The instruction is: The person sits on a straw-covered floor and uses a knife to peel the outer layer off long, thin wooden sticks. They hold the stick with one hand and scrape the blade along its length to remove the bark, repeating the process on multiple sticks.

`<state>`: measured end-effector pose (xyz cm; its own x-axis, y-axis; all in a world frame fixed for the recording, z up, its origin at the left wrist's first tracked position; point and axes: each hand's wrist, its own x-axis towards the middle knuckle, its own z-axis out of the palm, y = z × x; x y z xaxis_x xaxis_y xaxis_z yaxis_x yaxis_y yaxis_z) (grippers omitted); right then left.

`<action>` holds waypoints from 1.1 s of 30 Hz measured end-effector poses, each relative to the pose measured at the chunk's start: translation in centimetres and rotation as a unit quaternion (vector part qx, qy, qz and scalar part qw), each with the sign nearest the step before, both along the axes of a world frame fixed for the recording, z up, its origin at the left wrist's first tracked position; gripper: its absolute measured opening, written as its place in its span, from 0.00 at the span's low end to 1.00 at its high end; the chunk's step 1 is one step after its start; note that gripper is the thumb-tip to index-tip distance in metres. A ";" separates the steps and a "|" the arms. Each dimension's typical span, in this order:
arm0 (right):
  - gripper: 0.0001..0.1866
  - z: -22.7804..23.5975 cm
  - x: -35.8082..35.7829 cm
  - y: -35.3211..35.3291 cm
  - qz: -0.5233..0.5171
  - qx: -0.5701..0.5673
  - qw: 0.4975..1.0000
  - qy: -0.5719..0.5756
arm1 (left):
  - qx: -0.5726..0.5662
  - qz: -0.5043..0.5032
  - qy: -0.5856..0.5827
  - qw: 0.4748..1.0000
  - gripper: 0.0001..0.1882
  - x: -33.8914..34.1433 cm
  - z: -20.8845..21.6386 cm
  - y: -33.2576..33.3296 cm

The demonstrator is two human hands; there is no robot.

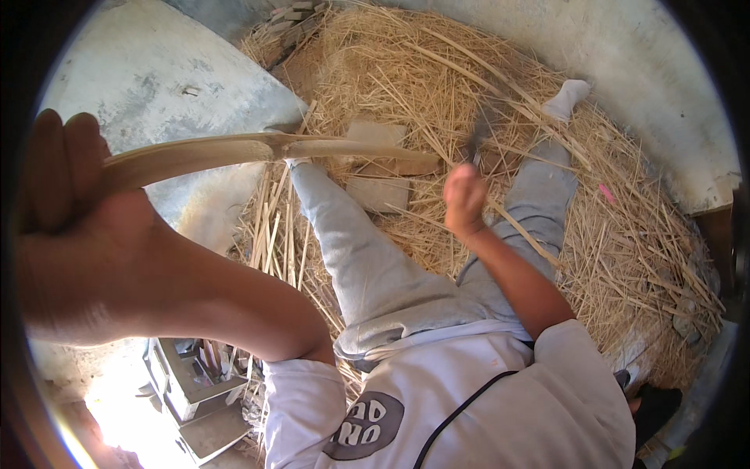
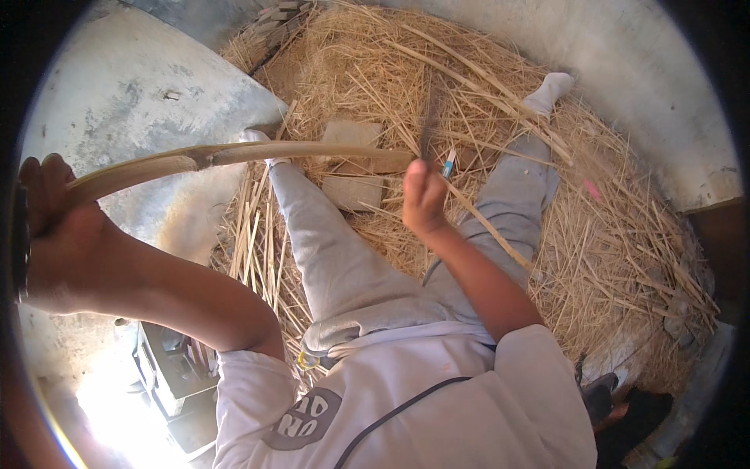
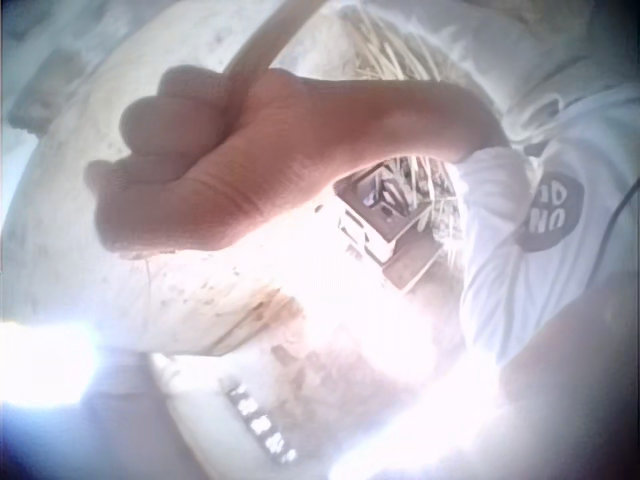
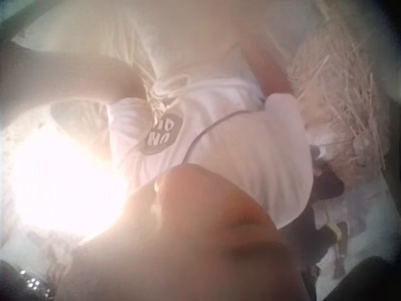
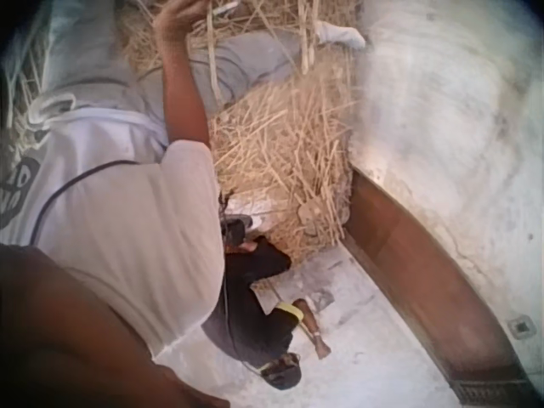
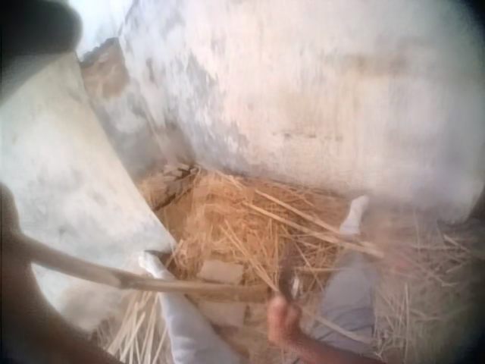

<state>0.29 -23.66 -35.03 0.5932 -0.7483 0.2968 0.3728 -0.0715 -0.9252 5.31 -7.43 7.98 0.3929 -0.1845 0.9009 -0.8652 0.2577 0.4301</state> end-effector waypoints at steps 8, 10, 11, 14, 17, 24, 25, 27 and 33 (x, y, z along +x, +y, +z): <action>0.27 1.8 -1.3 -2.4 0.338 0.417 0.767 0.352 | -0.128 -0.010 0.057 0.990 0.13 1.9 -0.9 2.3; 0.27 6.4 -1.3 -2.6 0.257 0.201 0.895 0.304 | -0.133 -0.096 0.063 0.984 0.12 2.7 -0.9 2.8; 0.26 8.1 -1.0 -2.4 0.181 0.091 0.948 0.247 | -0.133 -0.098 0.055 0.985 0.14 2.7 -1.0 2.7; 0.27 10.3 -0.1 0.2 -0.012 -0.008 0.998 0.068 | -0.071 -0.008 -0.008 0.997 0.22 2.5 -0.8 2.2; 0.30 3.3 0.6 1.4 0.013 -0.066 0.985 0.158 | -0.094 -0.160 0.031 0.982 0.22 3.3 -0.5 2.5; 0.31 -2.9 0.5 -1.4 0.215 0.055 0.849 0.480 | -0.075 -0.244 0.076 0.964 0.21 4.8 -0.6 5.4; 0.28 -1.5 0.4 -1.5 0.208 0.076 0.850 0.477 | -0.079 -0.244 0.078 0.963 0.21 4.7 -0.6 5.7; 0.26 0.5 0.1 -1.5 0.213 0.089 0.862 0.451 | -0.067 -0.261 0.089 0.959 0.20 4.1 -0.3 5.7; 0.20 8.8 -1.5 -1.0 0.206 0.068 0.955 0.204 | -0.027 -0.329 0.043 0.943 0.22 3.8 -0.9 5.9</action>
<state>-1.18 -24.70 -26.24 0.8911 -0.4412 -0.1057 -0.0504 0.1353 -0.9895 9.08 -1.57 7.06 0.2806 -0.3686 0.8862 -0.4727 0.7505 0.4618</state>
